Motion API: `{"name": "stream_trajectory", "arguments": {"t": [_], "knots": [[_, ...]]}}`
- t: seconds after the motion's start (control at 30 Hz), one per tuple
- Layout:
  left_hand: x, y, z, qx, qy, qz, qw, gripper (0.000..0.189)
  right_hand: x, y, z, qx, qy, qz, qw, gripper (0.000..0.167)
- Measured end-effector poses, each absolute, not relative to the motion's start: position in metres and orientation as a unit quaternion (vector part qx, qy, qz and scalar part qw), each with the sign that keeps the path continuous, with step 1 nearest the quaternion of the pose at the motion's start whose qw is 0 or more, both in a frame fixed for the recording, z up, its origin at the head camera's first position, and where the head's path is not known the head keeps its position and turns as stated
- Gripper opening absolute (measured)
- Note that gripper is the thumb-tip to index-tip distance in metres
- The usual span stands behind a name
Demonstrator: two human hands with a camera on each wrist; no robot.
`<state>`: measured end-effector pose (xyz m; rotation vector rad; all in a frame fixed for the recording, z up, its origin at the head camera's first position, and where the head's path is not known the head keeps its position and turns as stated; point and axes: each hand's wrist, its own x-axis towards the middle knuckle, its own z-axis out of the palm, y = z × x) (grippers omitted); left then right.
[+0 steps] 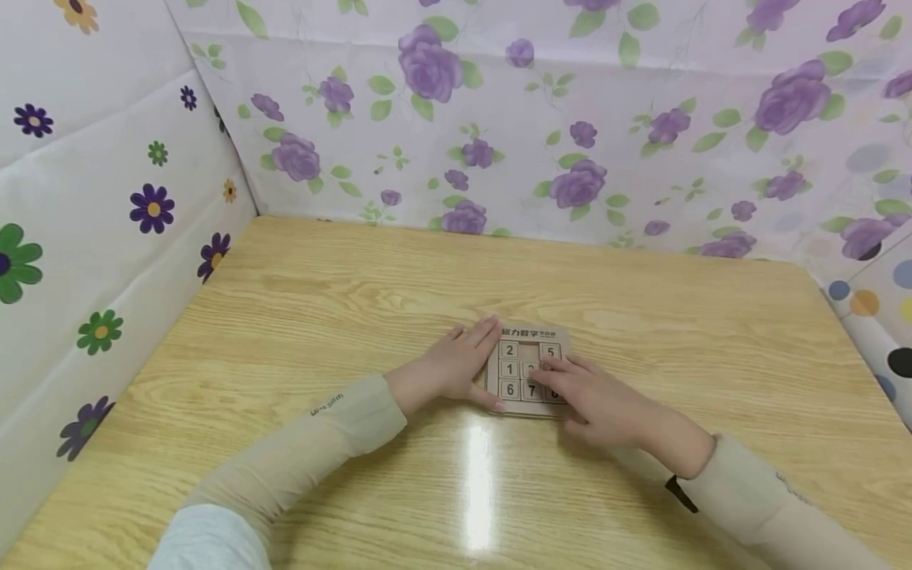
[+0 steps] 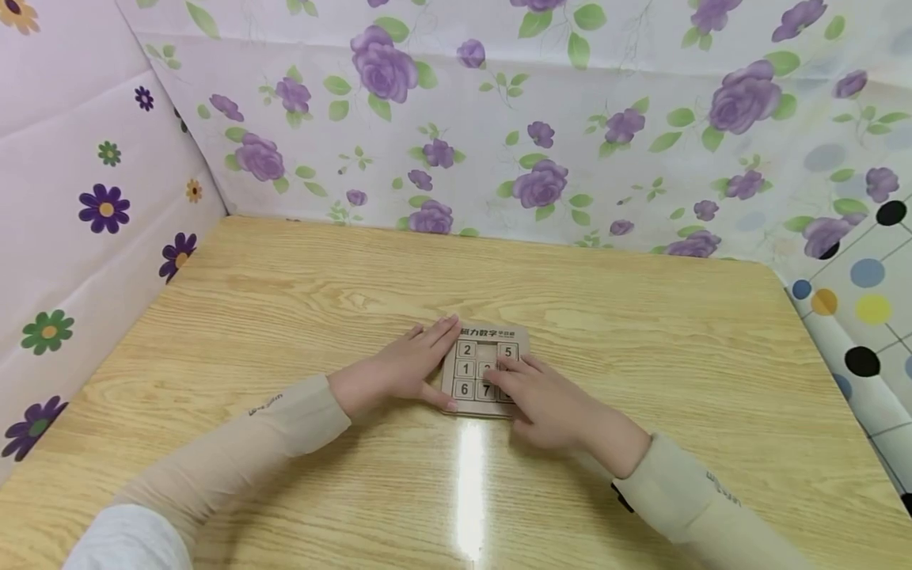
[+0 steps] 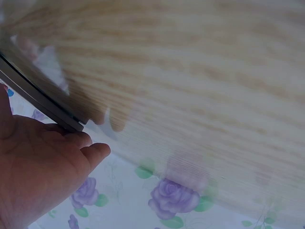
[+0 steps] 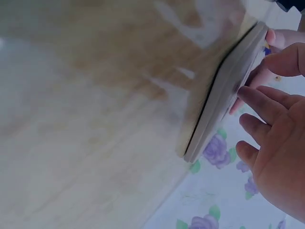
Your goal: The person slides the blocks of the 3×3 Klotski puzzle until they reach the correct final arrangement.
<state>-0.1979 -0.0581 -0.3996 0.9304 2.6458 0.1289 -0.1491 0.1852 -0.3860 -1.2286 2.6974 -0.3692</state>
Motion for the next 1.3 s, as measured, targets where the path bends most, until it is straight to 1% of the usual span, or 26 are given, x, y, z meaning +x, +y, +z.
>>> {"name": "stream_trajectory", "arguments": {"t": [0.1, 0.4, 0.53, 0.73, 0.93, 1.13, 1.3], "knots": [[-0.198, -0.058, -0.399, 0.326, 0.929, 0.048, 0.166, 0.124, -0.147, 0.187, -0.386, -0.407, 0.902, -0.122, 0.083, 0.067], [-0.198, -0.057, -0.398, 0.326, 0.928, 0.052, 0.172, 0.124, -0.162, 0.184, -0.390, -0.395, 0.909, -0.123, 0.051, 0.067], [-0.198, -0.057, -0.397, 0.324, 0.929, 0.051, 0.173, 0.124, -0.165, 0.184, -0.389, -0.392, 0.909, -0.129, 0.058, 0.065], [-0.198, -0.058, -0.397, 0.324, 0.928, 0.056, 0.177, 0.124, -0.160, 0.196, -0.386, -0.388, 0.909, -0.134, 0.065, 0.068], [-0.199, -0.059, -0.398, 0.325, 0.929, 0.055, 0.169, 0.124, -0.152, 0.205, -0.382, -0.391, 0.911, -0.121, 0.059, 0.063], [-0.198, -0.059, -0.397, 0.328, 0.929, 0.052, 0.166, 0.125, -0.150, 0.198, -0.387, -0.402, 0.906, -0.121, 0.052, 0.066], [-0.197, -0.059, -0.397, 0.331, 0.928, 0.051, 0.166, 0.125, -0.150, 0.190, -0.388, -0.405, 0.903, -0.126, 0.070, 0.067]]}}
